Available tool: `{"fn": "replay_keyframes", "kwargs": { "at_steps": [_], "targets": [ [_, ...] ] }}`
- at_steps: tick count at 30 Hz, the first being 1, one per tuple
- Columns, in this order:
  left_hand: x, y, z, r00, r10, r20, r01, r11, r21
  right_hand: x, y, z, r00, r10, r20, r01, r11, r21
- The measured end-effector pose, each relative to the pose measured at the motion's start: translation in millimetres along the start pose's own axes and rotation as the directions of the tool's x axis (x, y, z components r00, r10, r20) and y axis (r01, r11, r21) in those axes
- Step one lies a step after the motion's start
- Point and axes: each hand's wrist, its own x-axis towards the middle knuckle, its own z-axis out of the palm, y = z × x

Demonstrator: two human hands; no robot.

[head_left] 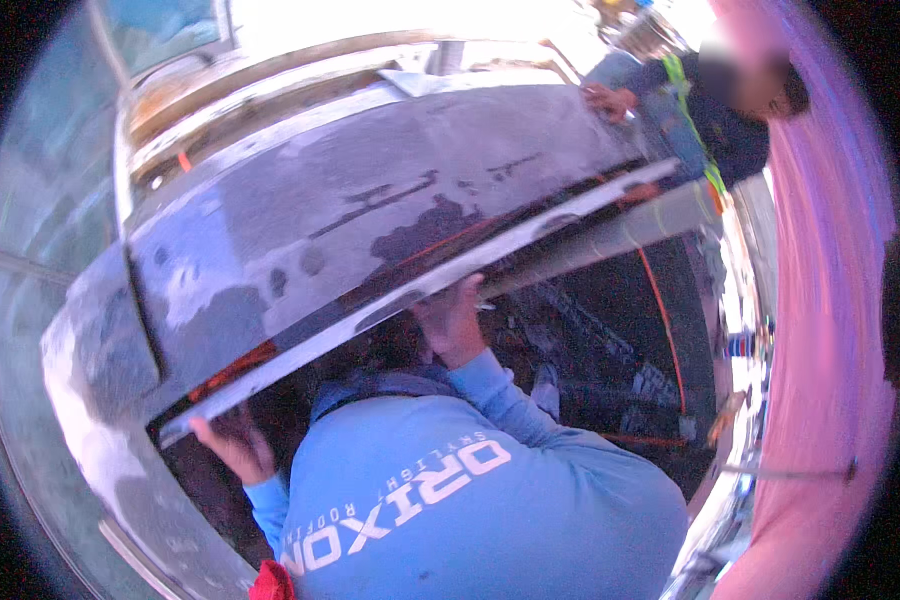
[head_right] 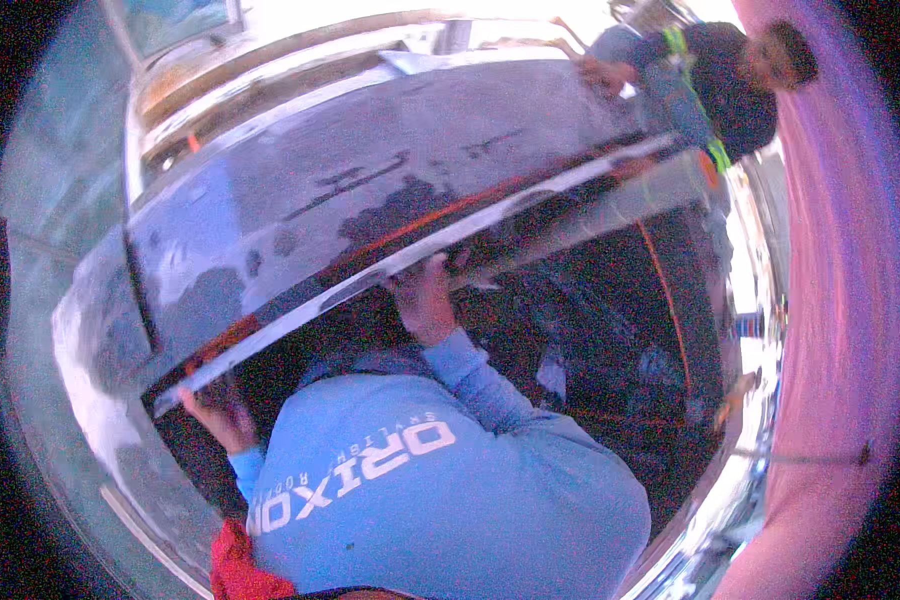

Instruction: The person scrapes a dark surface with a putty knife, then lifts and positions a large dark panel onto the surface with assistance from another person. The panel is aligned and pressed into place along the edge of the structure.

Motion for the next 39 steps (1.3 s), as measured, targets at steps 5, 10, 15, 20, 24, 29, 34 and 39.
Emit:
{"fn": "replay_keyframes", "kwargs": {
  "at_steps": [5, 10, 15, 20, 24, 29, 34, 39],
  "targets": [
    [-3.3, 8.6, -1.8, 0.992, -0.077, -0.096, 0.078, 0.997, 0.004, 4.3, 21.0, -27.9, 1.0, -0.003, 0.009, 0.002, 0.995, 0.104],
    [-4.5, 8.1, -14.2, 0.997, -0.043, -0.068, 0.046, 0.997, 0.057, -0.2, 28.7, -29.0, 0.999, 0.032, 0.011, -0.033, 0.993, 0.112],
    [-9.1, 0.3, -13.1, 0.997, -0.071, 0.0, 0.071, 0.995, 0.075, 1.2, 29.0, -33.3, 0.997, 0.055, -0.049, -0.051, 0.995, 0.082],
    [-7.9, -10.0, -8.7, 0.987, -0.088, -0.133, 0.096, 0.994, 0.054, 11.1, 29.7, -44.0, 0.998, 0.064, -0.017, -0.064, 0.998, 0.004],
    [-6.4, -12.2, -7.6, 0.996, -0.058, -0.062, 0.062, 0.996, 0.068, 17.3, 37.9, -52.2, 0.997, 0.076, -0.022, -0.076, 0.997, 0.008],
    [-7.9, -12.5, -6.8, 0.992, -0.047, -0.12, 0.055, 0.997, 0.062, 18.9, 37.4, -48.2, 0.996, 0.086, 0.005, -0.086, 0.996, -0.017],
    [-10.3, -12.7, -3.6, 0.995, -0.065, -0.079, 0.071, 0.994, 0.082, 17.5, 32.3, -49.2, 0.996, 0.092, 0.016, -0.091, 0.995, -0.05],
    [-23.5, -7.7, 18.9, 0.992, -0.051, -0.117, 0.062, 0.993, 0.096, 19.1, 24.6, -50.4, 0.994, 0.092, 0.052, -0.089, 0.995, -0.056]
  ]
}}
